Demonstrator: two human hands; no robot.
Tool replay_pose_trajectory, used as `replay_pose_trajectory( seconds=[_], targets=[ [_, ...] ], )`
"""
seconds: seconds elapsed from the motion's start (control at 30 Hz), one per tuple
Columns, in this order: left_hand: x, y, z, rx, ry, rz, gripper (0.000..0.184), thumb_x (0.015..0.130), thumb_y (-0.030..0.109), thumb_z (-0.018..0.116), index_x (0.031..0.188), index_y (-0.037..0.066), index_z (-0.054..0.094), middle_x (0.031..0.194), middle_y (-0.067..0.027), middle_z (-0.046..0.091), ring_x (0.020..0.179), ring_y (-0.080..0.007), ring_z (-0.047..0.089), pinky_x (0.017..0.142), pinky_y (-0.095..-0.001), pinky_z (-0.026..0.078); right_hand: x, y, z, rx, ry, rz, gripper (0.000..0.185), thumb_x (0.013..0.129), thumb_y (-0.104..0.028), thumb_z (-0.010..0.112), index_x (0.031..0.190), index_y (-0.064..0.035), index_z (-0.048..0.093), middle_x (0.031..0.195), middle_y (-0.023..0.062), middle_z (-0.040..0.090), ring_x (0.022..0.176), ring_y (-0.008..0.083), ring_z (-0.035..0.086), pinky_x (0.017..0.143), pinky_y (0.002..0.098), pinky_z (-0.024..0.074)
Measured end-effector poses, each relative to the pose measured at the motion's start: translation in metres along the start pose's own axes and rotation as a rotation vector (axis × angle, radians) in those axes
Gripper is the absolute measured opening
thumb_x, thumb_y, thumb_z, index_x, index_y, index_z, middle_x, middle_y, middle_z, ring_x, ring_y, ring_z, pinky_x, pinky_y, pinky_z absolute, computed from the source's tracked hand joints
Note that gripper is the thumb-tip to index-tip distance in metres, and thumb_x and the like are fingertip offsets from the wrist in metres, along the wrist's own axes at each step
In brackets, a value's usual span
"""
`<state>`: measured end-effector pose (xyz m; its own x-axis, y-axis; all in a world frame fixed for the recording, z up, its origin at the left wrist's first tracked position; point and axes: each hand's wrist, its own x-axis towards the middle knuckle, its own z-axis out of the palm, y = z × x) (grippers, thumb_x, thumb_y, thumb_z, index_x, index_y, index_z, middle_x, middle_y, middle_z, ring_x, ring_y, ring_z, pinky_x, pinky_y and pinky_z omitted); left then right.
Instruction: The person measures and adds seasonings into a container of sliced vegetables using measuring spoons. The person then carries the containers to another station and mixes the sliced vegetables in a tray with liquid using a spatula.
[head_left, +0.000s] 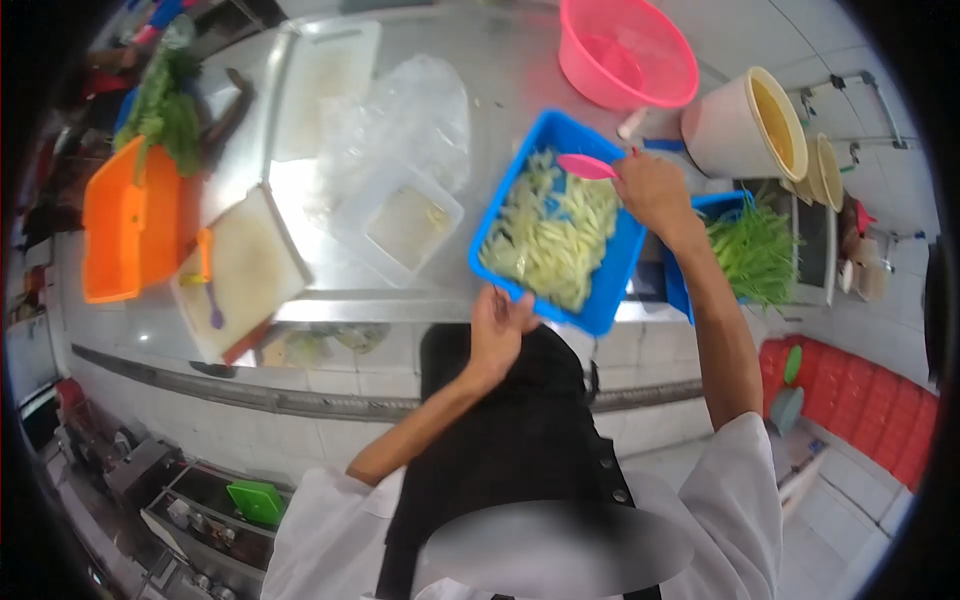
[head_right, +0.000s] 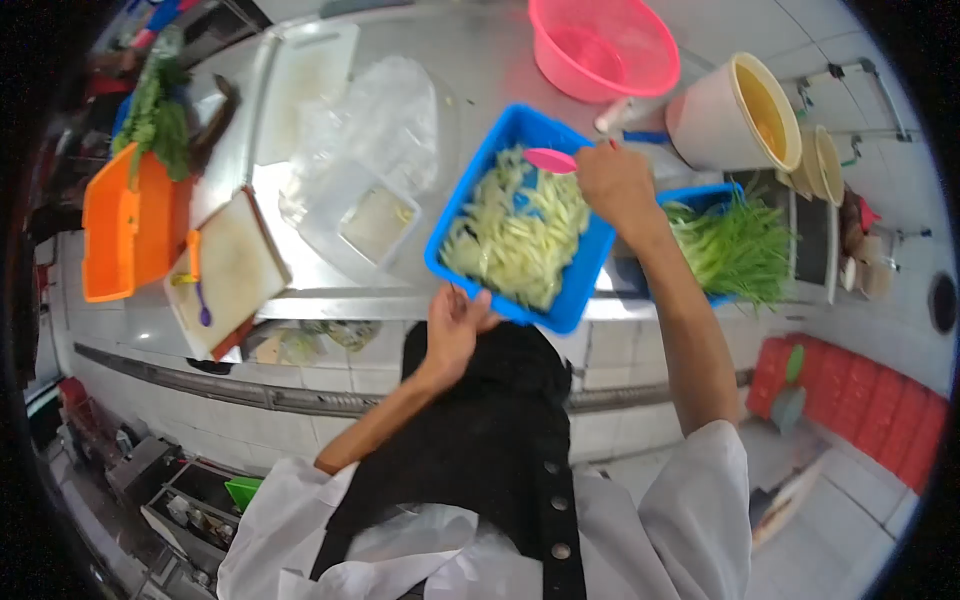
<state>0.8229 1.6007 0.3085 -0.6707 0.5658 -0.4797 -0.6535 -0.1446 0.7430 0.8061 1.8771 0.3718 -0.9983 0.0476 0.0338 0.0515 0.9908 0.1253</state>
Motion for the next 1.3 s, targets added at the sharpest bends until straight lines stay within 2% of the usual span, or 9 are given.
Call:
replay_pose_trajectory(
  seconds=[0.1,0.13,0.33,0.57,0.8,0.9,0.97,1.1,1.3],
  targets=[
    [-0.025,0.0,-0.02,0.044,0.008,0.006,0.018,0.09,0.011,0.058,0.104,0.008,0.047,0.093,-0.0031,0.059,0.077,-0.0118,0.06,0.066,-0.0265,0.052,0.018,-0.005,0.065,-0.244,0.098,-0.14,0.014,0.081,-0.015,0.049,0.075,-0.0075,0.059,0.067,0.011,0.06,0.066,0.0292,0.061,0.06,0.0439,0.0468],
    [-0.022,-0.007,-0.028,0.168,-0.01,0.03,0.022,0.09,0.012,0.059,0.107,0.007,0.047,0.092,-0.0027,0.059,0.076,-0.0121,0.06,0.066,-0.0271,0.052,0.016,-0.023,0.084,0.015,0.079,0.037,0.015,0.081,-0.017,0.048,0.079,-0.0086,0.06,0.066,0.0099,0.06,0.065,0.027,0.061,0.059,0.0447,0.0462],
    [0.026,-0.011,0.009,-0.024,-0.004,0.059,0.022,0.091,0.011,0.057,0.111,0.006,0.047,0.105,-0.0033,0.055,0.093,-0.0121,0.058,0.076,-0.0296,0.053,-0.015,-0.058,-0.022,0.21,-0.376,-0.115,0.017,0.077,-0.02,0.053,0.076,-0.0074,0.064,0.073,0.0174,0.062,0.068,0.0336,0.062,0.057,0.0459,0.0473],
    [0.003,-0.004,-0.001,-0.072,0.003,0.05,0.02,0.091,0.011,0.056,0.108,0.007,0.046,0.101,0.0004,0.053,0.093,-0.0101,0.056,0.074,-0.0279,0.053,-0.028,0.023,0.079,-0.001,-0.039,0.155,0.014,0.075,-0.012,0.053,0.067,-0.0049,0.063,0.067,0.017,0.062,0.064,0.0336,0.063,0.06,0.0457,0.0492],
    [0.036,-0.026,0.024,-0.001,0.03,0.253,0.031,0.088,0.011,0.06,0.115,0.005,0.046,0.095,-0.0023,0.057,0.079,-0.0104,0.057,0.067,-0.0272,0.051,-0.04,-0.041,-0.026,0.144,-0.381,0.082,0.024,0.075,-0.027,0.058,0.076,-0.0043,0.063,0.078,0.0179,0.063,0.076,0.0347,0.062,0.065,0.0481,0.0484],
    [0.055,-0.065,0.009,0.07,0.037,0.321,0.012,0.088,0.008,0.059,0.096,0.007,0.049,0.088,-0.0038,0.055,0.076,-0.013,0.057,0.065,-0.0291,0.052,-0.018,-0.016,-0.032,-0.026,-0.208,0.106,0.017,0.077,-0.02,0.054,0.078,-0.006,0.062,0.075,0.0141,0.063,0.073,0.0302,0.064,0.064,0.046,0.0478],
    [0.021,-0.01,0.013,0.082,0.05,0.168,0.014,0.087,0.009,0.06,0.09,0.008,0.047,0.086,-0.004,0.056,0.075,-0.0106,0.056,0.061,-0.0252,0.049,-0.006,0.023,-0.002,-0.192,-0.111,0.098,0.013,0.077,-0.014,0.052,0.072,-0.0088,0.063,0.069,0.0108,0.063,0.062,0.029,0.063,0.052,0.0408,0.0477],
    [0.001,0.007,0.003,-0.025,-0.009,0.082,0.012,0.09,-0.001,0.052,0.093,0.005,0.042,0.096,-0.0045,0.053,0.09,-0.0134,0.059,0.075,-0.0303,0.057,-0.04,0.015,0.038,-0.051,-0.303,0.16,0.016,0.077,-0.015,0.053,0.071,-0.0065,0.064,0.073,0.0166,0.064,0.07,0.0317,0.065,0.058,0.0435,0.0512],
    [0.021,-0.007,0.025,-0.095,0.005,0.088,0.012,0.09,0.0,0.053,0.09,0.004,0.043,0.095,-0.0047,0.053,0.089,-0.0138,0.059,0.078,-0.0335,0.057,-0.027,-0.044,-0.038,0.099,-0.514,0.108,0.017,0.079,-0.017,0.053,0.073,-0.0056,0.064,0.076,0.0186,0.064,0.071,0.0312,0.065,0.062,0.0449,0.0506]
  ],
)
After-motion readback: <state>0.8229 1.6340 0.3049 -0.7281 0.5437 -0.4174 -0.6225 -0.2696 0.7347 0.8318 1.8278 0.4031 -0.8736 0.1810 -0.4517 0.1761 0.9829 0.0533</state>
